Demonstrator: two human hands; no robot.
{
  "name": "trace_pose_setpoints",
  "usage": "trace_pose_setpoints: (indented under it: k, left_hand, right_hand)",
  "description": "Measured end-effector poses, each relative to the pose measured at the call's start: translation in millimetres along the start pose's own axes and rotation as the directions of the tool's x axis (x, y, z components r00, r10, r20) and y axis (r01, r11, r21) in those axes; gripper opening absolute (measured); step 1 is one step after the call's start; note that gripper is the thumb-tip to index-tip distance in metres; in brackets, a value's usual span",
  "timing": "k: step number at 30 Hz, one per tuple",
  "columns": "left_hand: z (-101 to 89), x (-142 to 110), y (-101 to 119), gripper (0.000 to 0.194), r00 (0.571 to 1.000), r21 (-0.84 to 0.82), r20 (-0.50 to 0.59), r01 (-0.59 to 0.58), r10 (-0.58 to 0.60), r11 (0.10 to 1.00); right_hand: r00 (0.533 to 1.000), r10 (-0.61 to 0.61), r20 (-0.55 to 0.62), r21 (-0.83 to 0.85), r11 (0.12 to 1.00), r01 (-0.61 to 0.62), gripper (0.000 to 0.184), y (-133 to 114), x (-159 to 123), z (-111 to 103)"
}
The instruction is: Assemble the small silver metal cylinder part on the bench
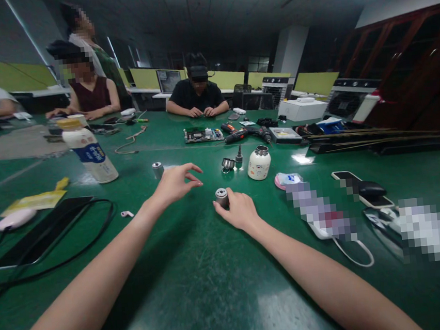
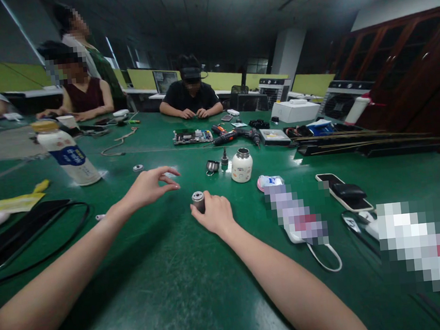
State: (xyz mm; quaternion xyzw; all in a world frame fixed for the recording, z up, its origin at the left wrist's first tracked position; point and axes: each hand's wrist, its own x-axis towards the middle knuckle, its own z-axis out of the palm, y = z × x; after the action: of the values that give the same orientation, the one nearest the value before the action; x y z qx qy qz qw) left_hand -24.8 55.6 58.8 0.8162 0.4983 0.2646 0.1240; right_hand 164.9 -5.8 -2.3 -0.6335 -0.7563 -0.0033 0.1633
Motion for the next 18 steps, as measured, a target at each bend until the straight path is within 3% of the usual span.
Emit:
trace_pose_setpoints:
  k: [4,6,13,16,18]
  left_hand:
    - [3.7,3,-29,0.032,0.966,0.017,0.246,0.075,-0.077,0.997]
    - [4.7,4,-34,0.036,0.952,-0.023,0.302,0.069,-0.059,0.997]
    - [0.4,6,-39,0.046,0.962,0.052,0.268,0.038,-0.051,0.998]
    - [4.4,5,-37,0.039,0.961,0.059,0.272,0.045,-0.059,0.997]
    - [6.5,4,-28,0.032,0.98,0.014,0.198,0.022,-0.025,1.0]
  right_hand:
    - [1.0,-0.009,-0.019,-0.012,1.0,0.009,0.037,1,0,1]
    - [1.0,-0.01,-0.024,-0.011,1.0,0.009,0.037,1,1,2]
    - [1.0,-0.006,-0.006,-0.012,1.0,0.006,0.037,0,0,1]
    - [1.0,-0.006,0.0,-0.018,1.0,0.006,0.037,0,0,-1]
    - [1.0,-0.008,0.006,-0.018,1.0,0.008,0.037,0,0,-1]
